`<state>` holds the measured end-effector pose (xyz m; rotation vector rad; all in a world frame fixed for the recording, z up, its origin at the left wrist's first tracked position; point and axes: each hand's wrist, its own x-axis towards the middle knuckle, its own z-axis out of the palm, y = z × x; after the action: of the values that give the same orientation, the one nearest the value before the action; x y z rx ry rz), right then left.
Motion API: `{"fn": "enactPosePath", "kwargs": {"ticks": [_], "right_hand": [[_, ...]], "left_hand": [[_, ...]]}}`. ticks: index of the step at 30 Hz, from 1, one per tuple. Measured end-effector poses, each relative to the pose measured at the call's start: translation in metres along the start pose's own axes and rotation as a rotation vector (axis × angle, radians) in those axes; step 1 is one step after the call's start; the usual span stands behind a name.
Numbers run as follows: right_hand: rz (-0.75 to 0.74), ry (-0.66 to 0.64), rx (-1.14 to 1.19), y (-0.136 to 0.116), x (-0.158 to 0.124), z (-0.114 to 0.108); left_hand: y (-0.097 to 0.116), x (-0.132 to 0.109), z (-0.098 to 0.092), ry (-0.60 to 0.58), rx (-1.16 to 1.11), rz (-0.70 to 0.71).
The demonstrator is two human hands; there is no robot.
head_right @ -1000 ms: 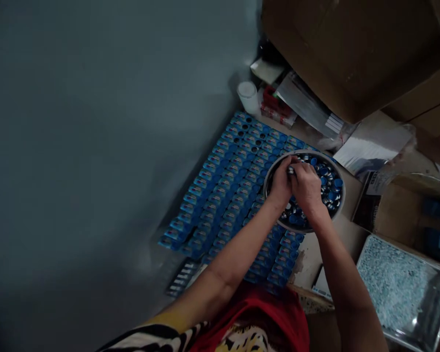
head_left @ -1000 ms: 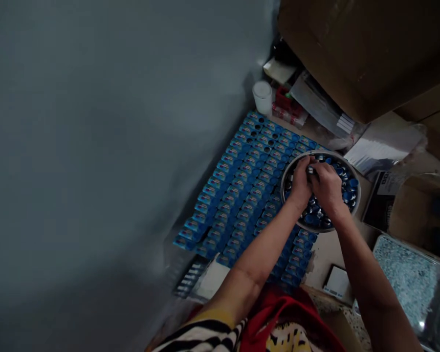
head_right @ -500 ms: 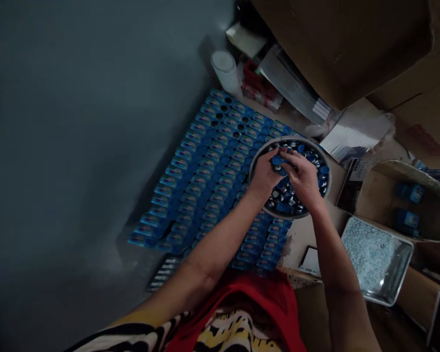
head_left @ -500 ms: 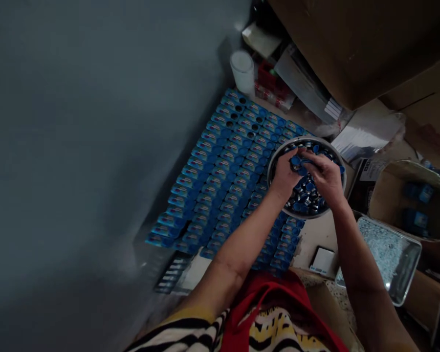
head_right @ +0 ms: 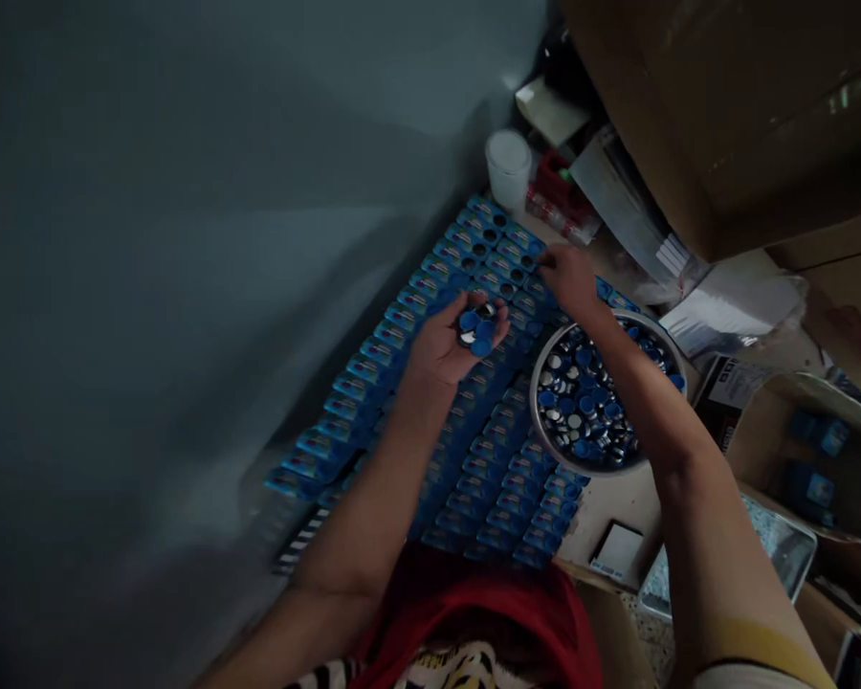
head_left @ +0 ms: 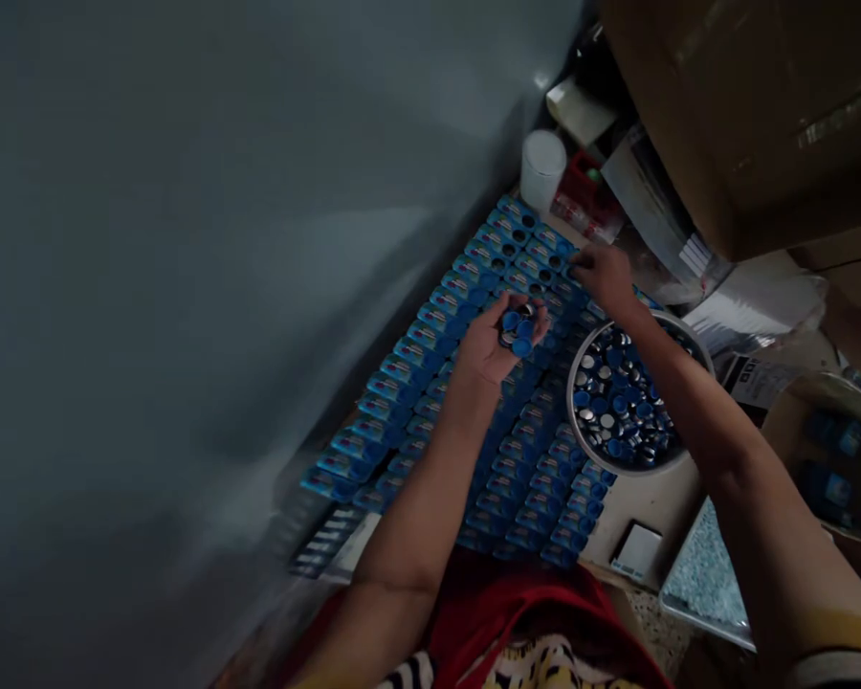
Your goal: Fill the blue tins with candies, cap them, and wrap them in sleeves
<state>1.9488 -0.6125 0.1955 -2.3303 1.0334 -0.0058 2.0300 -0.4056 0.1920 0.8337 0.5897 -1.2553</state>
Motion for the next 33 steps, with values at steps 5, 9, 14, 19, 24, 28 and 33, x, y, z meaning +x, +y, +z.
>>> {"fn": "enactPosePath", "kwargs": {"ticks": [5, 9, 14, 19, 24, 28, 33], "right_hand": [[-0.034, -0.118, -0.227, -0.008, 0.051, 0.035], [-0.039, -0.146, -0.36, -0.014, 0.064, 0.036], [0.025, -0.189, -0.449, -0.013, 0.087, 0.039], [0.043, -0.19, -0.439, -0.001, 0.115, 0.048], [-0.021, -0.26, -0.432, -0.017, 0.106, 0.03], [-0.162, -0.233, -0.26, -0.051, 0.064, 0.013], [-0.341, -0.362, -0.207, -0.065, 0.004, 0.026]], "left_hand": [[0.034, 0.041, -0.028, 0.035, 0.055, 0.016], [0.039, 0.057, -0.028, 0.014, 0.04, -0.002], [0.045, 0.066, -0.024, -0.047, 0.067, -0.047], [0.052, 0.074, -0.031, -0.121, 0.073, -0.107], [0.048, 0.074, -0.032, -0.13, 0.04, -0.183], [0.036, 0.072, -0.024, -0.119, -0.001, -0.178], [0.02, 0.071, -0.013, -0.062, -0.018, -0.149]]}}
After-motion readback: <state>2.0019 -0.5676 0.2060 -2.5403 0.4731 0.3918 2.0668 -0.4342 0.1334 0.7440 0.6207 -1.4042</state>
